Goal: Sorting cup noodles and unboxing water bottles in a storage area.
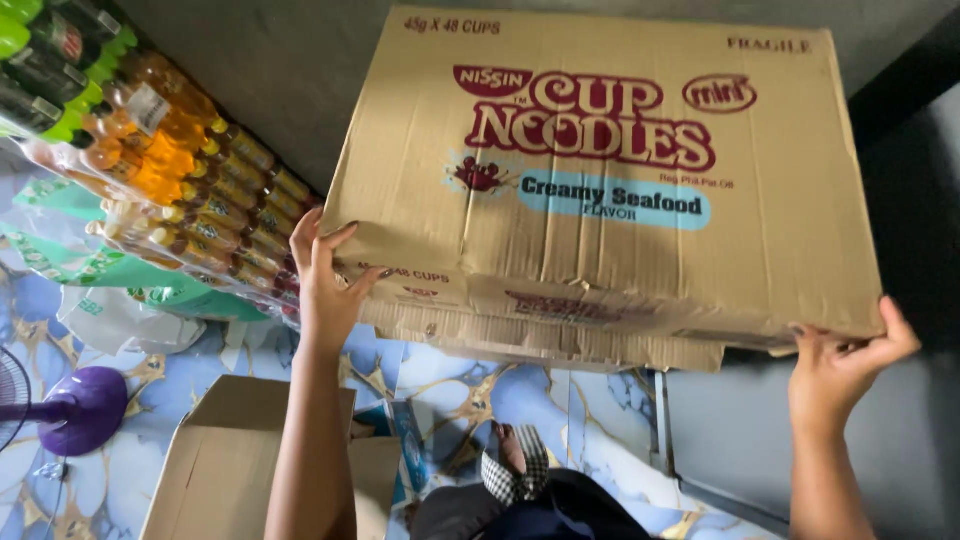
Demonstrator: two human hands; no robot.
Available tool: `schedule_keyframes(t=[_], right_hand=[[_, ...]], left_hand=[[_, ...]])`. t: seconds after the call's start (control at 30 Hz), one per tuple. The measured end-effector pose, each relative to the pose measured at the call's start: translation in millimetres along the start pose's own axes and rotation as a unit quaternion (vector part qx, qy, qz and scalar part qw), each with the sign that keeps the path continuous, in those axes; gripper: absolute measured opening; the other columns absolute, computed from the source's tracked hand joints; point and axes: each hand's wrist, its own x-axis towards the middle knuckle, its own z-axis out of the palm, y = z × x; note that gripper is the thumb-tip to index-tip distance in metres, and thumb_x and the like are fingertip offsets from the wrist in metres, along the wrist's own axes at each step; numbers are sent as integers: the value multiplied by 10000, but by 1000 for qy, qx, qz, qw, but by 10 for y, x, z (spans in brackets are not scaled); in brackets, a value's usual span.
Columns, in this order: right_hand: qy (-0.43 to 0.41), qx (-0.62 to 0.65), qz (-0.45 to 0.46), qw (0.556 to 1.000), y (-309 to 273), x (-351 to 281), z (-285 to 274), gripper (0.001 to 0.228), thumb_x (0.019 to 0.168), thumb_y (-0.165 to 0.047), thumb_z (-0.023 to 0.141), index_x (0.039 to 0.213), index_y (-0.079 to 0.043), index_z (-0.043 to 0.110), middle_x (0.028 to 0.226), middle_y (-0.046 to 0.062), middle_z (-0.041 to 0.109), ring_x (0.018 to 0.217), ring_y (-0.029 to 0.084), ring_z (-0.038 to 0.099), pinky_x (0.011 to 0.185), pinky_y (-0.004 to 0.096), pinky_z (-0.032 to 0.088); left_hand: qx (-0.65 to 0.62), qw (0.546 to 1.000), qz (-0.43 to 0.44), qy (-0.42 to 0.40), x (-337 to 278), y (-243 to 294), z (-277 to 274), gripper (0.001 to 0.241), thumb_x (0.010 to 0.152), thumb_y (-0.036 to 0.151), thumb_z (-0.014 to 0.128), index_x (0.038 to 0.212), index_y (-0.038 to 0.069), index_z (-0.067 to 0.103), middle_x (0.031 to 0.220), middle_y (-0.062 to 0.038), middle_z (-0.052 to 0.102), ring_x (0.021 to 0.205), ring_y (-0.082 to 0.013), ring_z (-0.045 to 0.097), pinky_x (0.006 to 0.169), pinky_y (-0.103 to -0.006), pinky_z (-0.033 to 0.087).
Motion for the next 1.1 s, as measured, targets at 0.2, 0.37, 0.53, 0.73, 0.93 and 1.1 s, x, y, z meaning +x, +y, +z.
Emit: schedule_keyframes(t=[0.2, 0.37, 0.53, 0.73, 0.93, 1.1], right_hand=[[-74, 44, 37, 996, -212, 66, -197, 884, 1013, 28, 786, 1630, -71, 161, 1536, 159, 381, 1388, 237, 437, 1228, 392, 409], [-88, -127, -90, 984, -124, 154, -337, 1023, 886, -77, 916, 1563, -31, 151, 1500, 247, 364, 1373, 345, 426, 1196, 475, 391], [-117, -105, -47, 986, 328, 98, -531, 603, 1019, -324, 893, 1285, 90, 547, 1254, 202, 636, 1132, 289, 613, 1025, 423, 490], [-33, -101, -16, 994, 1000, -246, -428, 450, 1121, -290, 513, 1339, 94, 599, 1275, 163, 665, 1146, 300, 624, 1045, 426, 514], [-99, 210, -186, 955, -1472, 106, 1006, 314, 1019, -176, 619, 1188, -17, 408, 1129, 116, 475, 921, 244, 507, 923, 426, 489], [-409, 283, -218, 840, -2792, -499, 2084, 430, 965, 26, 602, 1350, -37, 423, 1379, 198, 490, 1015, 208, 633, 864, 317, 564]], left_hand=[[8, 1000, 10, 13, -80, 102, -107, 948, 700, 62, 945, 1504, 115, 446, 1606, -195, 278, 1492, -398, 338, 1245, -481, 351], [25, 999, -22, 40, -275, 115, -216, 1041, 639, 104, 987, 1508, 100, 413, 1609, -181, 272, 1481, -383, 334, 1233, -481, 349], [-7, 997, -59, 55, -549, 8, -314, 1072, 620, 114, 974, 1529, 119, 406, 1618, -159, 272, 1492, -344, 348, 1231, -433, 380], [20, 986, -137, 87, -964, 148, -653, 971, 754, 60, 916, 1548, 93, 358, 1600, -178, 301, 1492, -357, 345, 1244, -442, 322], [71, 961, -199, 176, -1961, -183, -958, 808, 895, 14, 695, 1609, 88, 326, 1621, -180, 356, 1536, -366, 348, 1280, -457, 291], [75, 887, -367, 270, -3087, -100, -1184, 730, 980, 142, 699, 1594, 127, 305, 1543, -167, 436, 1316, -326, 506, 1114, -441, 428]])
